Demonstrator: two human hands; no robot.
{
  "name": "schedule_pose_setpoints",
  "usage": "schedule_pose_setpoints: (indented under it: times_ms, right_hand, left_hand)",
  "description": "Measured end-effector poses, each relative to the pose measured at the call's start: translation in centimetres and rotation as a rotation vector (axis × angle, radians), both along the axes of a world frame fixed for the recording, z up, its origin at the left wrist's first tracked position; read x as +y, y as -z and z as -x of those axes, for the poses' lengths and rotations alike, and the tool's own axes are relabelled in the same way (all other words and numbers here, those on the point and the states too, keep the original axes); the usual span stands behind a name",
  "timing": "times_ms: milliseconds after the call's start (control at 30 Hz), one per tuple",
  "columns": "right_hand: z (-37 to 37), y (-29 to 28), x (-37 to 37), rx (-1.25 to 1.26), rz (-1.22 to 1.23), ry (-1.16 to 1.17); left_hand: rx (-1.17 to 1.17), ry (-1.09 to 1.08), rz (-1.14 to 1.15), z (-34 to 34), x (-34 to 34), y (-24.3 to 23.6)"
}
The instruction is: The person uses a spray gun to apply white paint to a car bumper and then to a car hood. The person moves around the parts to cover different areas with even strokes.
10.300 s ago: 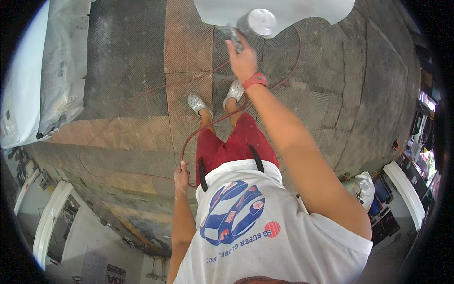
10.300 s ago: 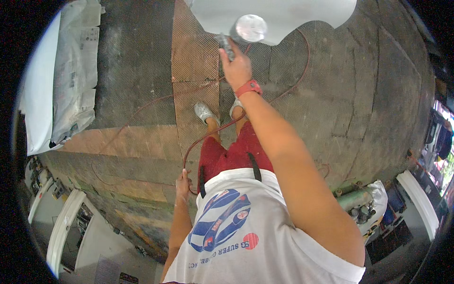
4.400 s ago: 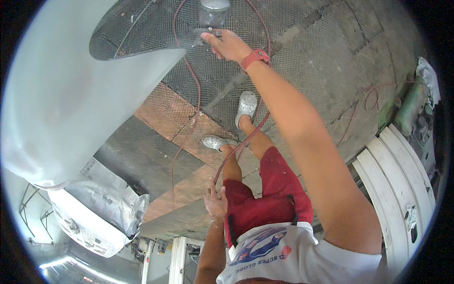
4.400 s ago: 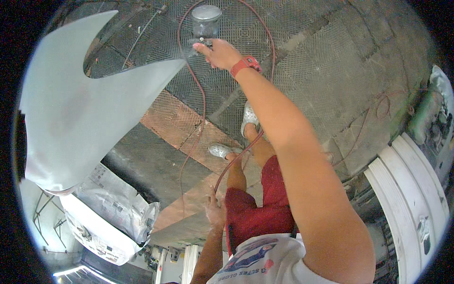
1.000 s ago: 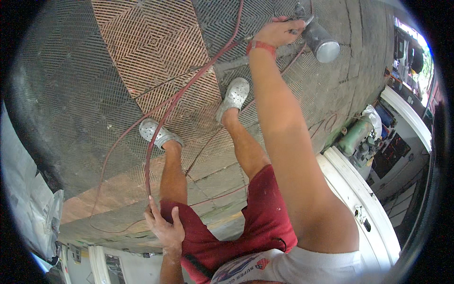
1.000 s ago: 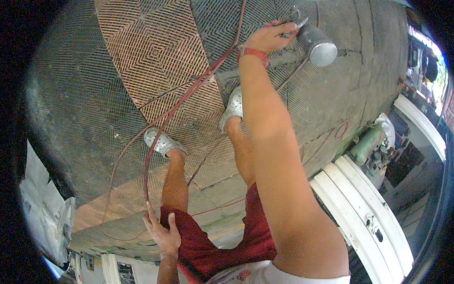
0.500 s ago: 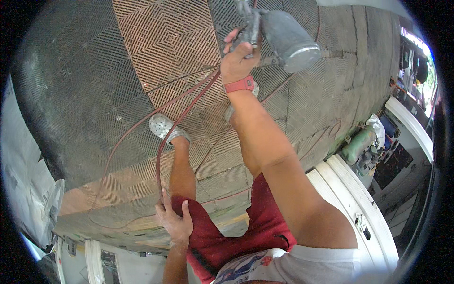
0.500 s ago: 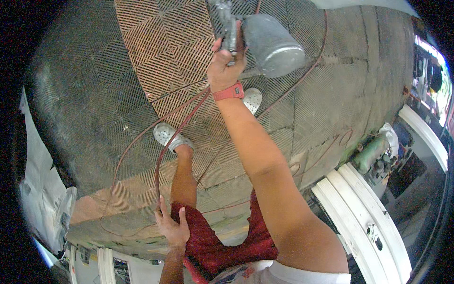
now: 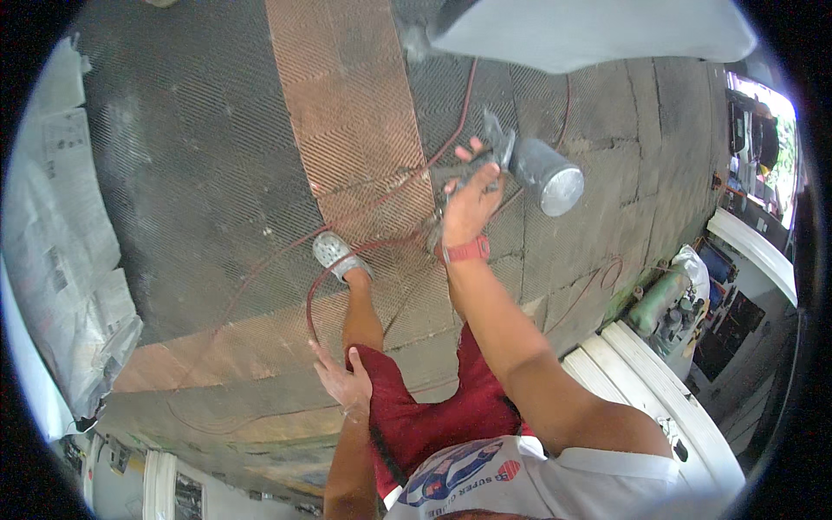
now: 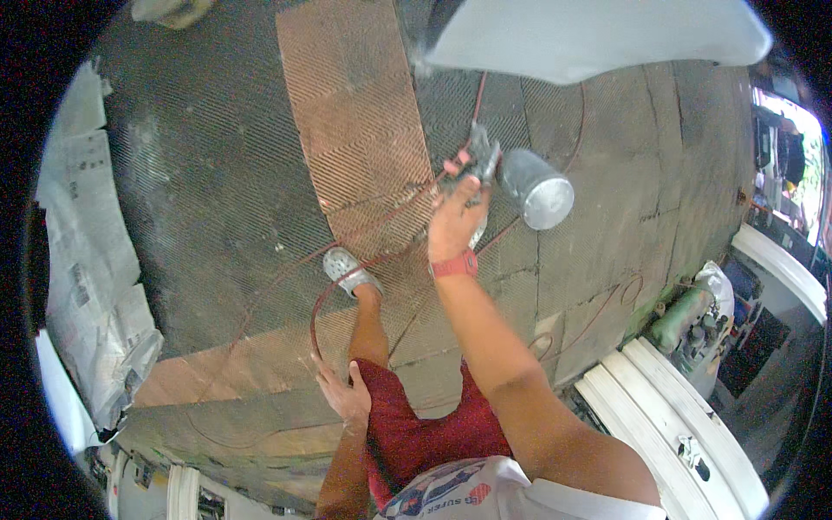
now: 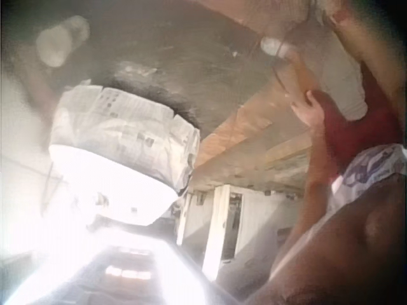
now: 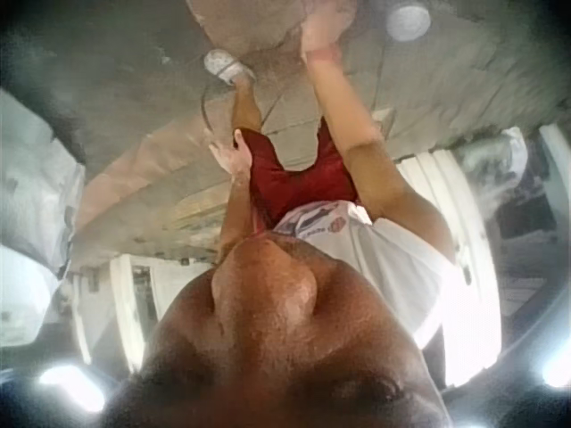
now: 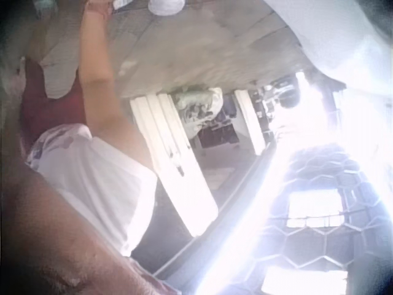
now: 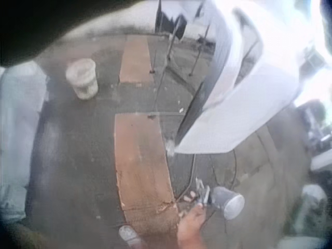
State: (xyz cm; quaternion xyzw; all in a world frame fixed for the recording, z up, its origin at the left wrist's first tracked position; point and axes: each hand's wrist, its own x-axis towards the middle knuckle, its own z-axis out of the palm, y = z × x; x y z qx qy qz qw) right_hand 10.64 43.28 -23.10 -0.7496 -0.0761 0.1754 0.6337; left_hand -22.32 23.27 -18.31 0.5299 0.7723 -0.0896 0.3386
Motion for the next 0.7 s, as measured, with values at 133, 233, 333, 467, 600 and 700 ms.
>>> schedule_pose_setpoints:
  times_ms: [133,233,333,467,600,700]
  right_hand:
    - [1.5,-9.5,1.5,0.088,-0.042,0.070]
    - [2.6,-16.4,3.3,0.241,-0.124,0.155]
    - [2.7,-24.0,5.6,0.309,-0.117,0.202]
    - [2.4,-33.1,8.3,0.298,-0.295,0.183]
    - [2.5,-41.2,9.9,0.172,-0.438,0.198]
    - [2.1,-42.8,10.3,0.230,-0.471,0.225]
  left_hand:
    - [-0.003,-0.339,-0.042,6.9,-2.6,-2.9]
    - [-0.035,-0.425,0.087,13.1,-2.1,-7.3]
    - [-0.045,-0.392,0.073,18.0,-0.8,-11.6]
    - [-0.082,-0.333,0.007,20.9,2.7,-18.1]
    - [-0.061,-0.162,-0.022,24.6,5.2,-21.3]
    - [-0.053,-0.079,-0.063,26.2,8.3,-23.7]
